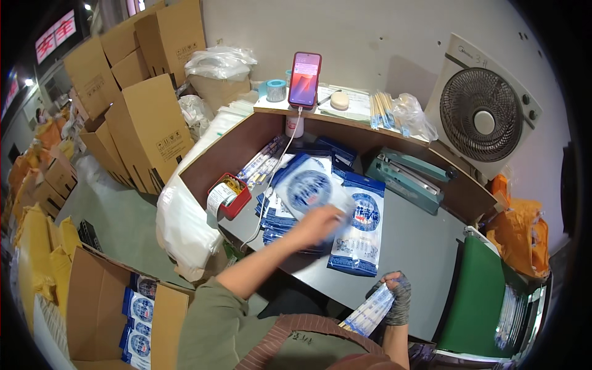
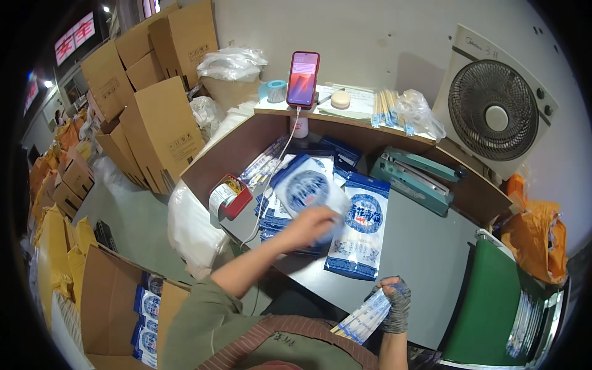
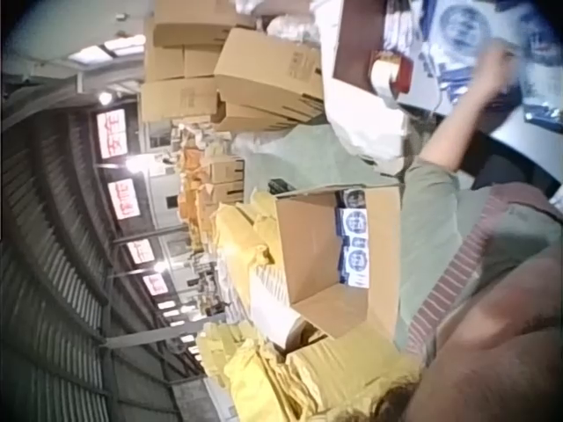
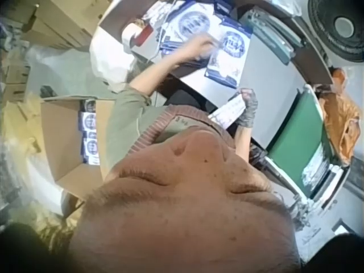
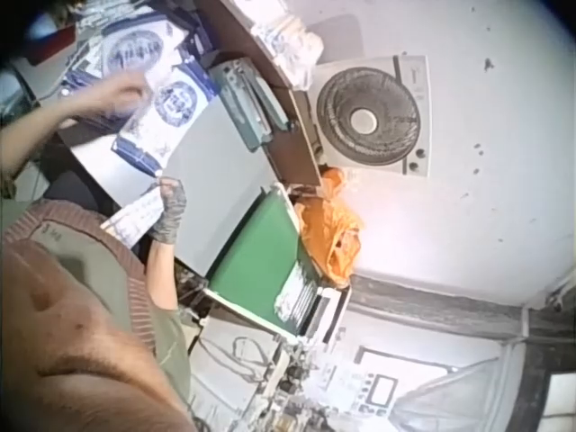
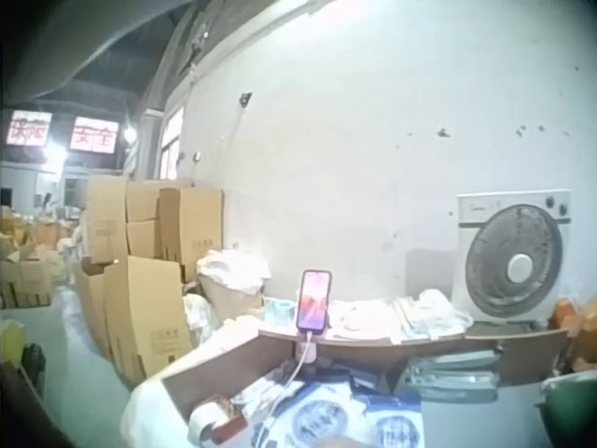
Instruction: Packaging small bundles of items into plastic bags and placing them into a shipping box.
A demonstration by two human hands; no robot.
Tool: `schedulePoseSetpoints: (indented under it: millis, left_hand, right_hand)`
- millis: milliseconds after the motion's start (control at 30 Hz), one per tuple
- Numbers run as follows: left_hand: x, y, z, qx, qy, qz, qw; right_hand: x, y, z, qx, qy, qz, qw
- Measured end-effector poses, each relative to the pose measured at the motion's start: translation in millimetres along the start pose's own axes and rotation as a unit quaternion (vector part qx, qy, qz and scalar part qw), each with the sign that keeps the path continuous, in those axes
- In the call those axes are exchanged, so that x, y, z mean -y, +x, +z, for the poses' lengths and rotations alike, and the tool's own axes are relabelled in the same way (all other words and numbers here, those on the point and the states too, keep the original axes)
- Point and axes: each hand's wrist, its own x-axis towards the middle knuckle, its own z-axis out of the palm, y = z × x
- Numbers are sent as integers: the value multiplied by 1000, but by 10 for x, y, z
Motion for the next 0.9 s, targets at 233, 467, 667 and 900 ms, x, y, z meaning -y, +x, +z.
schedulePoseSetpoints:
  millis: [233, 467, 667, 900]
  left_hand:
    - [-384, -350, 1831, 199, -80, -37, 976]
    - [-261, -68, 1814, 214, -194, -98, 952]
    - [-512, -213, 1811, 79, -37, 13, 996]
    - [-1080, -709, 1354, 339, 33, 255, 905]
  right_hand:
    - [173, -180, 146, 24, -150, -135, 979]
    - [-438, 183, -700, 43, -98, -101, 989]
    - [-520, 212, -771, -13, -274, -89, 958]
    - [-1058, -817, -1334, 52, -402, -89, 910]
